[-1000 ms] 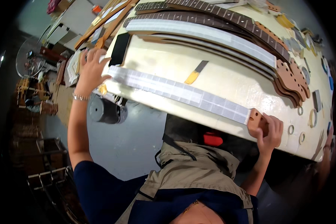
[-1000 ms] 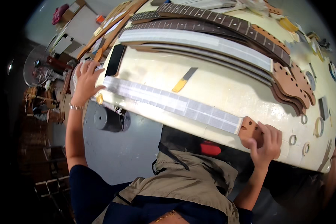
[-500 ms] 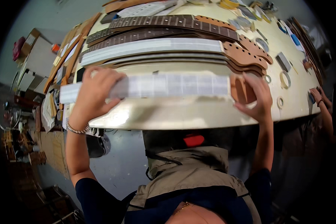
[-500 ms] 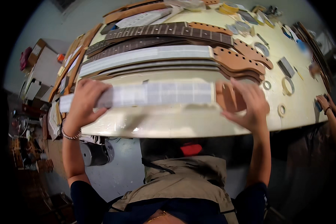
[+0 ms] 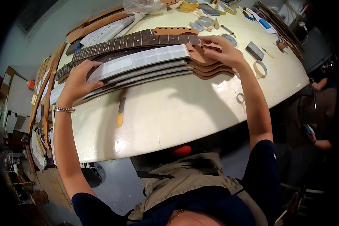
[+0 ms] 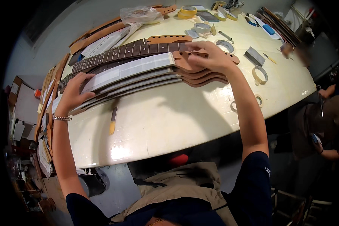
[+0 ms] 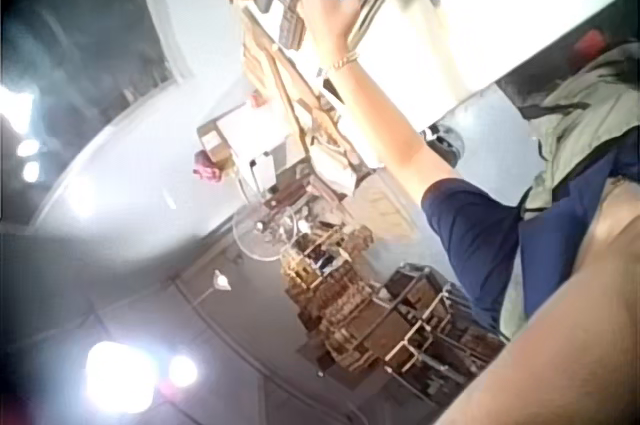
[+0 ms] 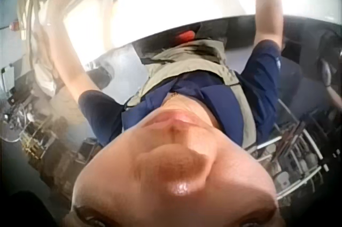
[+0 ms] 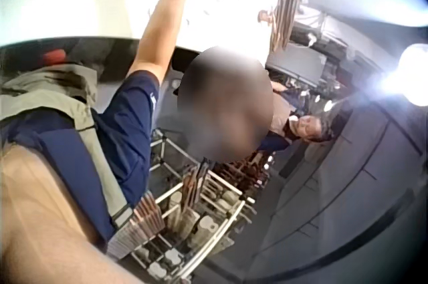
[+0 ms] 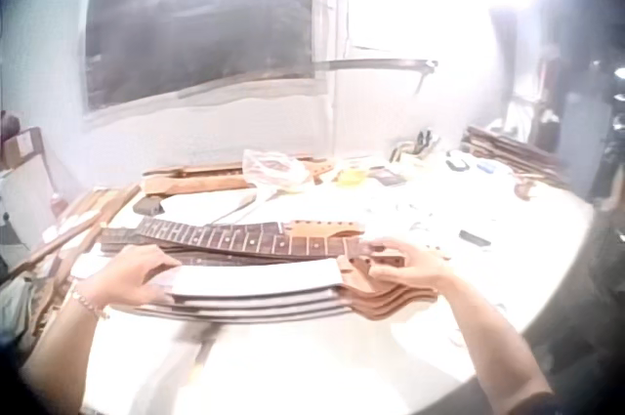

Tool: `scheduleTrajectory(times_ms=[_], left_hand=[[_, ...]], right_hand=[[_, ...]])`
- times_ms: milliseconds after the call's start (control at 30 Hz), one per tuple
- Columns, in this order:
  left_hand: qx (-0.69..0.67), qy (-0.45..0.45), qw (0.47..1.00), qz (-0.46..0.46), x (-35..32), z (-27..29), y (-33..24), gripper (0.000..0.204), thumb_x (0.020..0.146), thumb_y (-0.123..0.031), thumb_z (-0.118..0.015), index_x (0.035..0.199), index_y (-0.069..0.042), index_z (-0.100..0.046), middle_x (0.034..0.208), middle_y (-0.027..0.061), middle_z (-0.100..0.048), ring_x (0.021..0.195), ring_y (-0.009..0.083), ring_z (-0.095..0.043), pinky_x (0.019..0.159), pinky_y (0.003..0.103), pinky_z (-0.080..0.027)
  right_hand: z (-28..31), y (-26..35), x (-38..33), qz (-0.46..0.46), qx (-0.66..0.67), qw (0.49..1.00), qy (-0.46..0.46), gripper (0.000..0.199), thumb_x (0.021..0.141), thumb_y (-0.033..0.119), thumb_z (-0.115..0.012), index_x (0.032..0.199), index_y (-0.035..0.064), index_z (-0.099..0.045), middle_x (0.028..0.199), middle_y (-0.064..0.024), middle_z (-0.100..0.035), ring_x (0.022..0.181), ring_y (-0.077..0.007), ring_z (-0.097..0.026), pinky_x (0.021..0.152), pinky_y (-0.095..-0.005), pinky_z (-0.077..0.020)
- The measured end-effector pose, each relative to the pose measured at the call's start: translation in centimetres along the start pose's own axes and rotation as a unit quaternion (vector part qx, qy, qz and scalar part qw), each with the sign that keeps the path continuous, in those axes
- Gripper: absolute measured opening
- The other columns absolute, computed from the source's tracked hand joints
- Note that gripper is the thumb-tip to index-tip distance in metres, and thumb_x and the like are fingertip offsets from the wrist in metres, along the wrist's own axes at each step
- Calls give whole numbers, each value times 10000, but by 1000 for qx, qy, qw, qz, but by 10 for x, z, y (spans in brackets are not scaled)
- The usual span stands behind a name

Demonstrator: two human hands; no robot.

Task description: The person applies masking tape to the edges of guitar necks. They pick up a guitar neck, unroll tape, and press it along the sides of the fretboard. The person repeats this process for multiple necks, placing the finished ones on a drying rack.

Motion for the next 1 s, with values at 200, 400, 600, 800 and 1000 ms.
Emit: scheduleTrajectory(times_ms=[200,400,600,800,1000], left_hand=[[42,-92,994,-32,-8,-3,-12,881,539,-267,-816,1319,-135,-430,1156,78,-526,1083,281,-492,970,428,-337],[143,-165,975,-40,-31,-15,-31,793,623,-273,-772,1323,-133,-428,1284,83,-461,1226,295,-394,1071,510,-206],[133,-232,962,-52,-77,-29,-59,614,690,-273,-736,1243,-128,-508,1233,72,-507,1211,292,-424,1074,534,-191],[107,-293,947,-77,-108,-40,-96,429,714,-214,-720,1120,-144,-601,1142,40,-570,1140,269,-495,1063,550,-213],[166,-387,903,-85,-107,-53,-145,363,759,-225,-663,1115,-281,-621,1159,15,-568,1167,213,-465,1090,491,-215]], right_hand=[[8,-34,80,-12,-95,990,105,496,738,233,-736,1175,55,-584,1070,-78,-626,987,-185,-572,855,-323,-455],[-36,-23,120,24,-208,935,286,528,631,239,-783,1083,34,-602,959,-128,-652,847,-237,-620,753,-326,-489],[-20,10,111,58,-203,974,83,555,605,361,-767,1050,60,-626,907,-142,-665,806,-275,-636,727,-349,-482],[31,77,68,100,-284,950,-78,569,630,358,-762,1105,81,-613,924,-129,-662,811,-254,-639,728,-343,-482],[30,124,-48,8,-102,991,-86,492,621,79,-782,1069,-5,-597,924,-110,-645,851,-171,-610,780,-288,-473]])
Point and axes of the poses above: each hand's wrist, its own x-axis towards the middle knuckle, its own z-axis out of the back of the hand, y = z × x, the point moved 2 cm from there along x, towards the middle knuckle
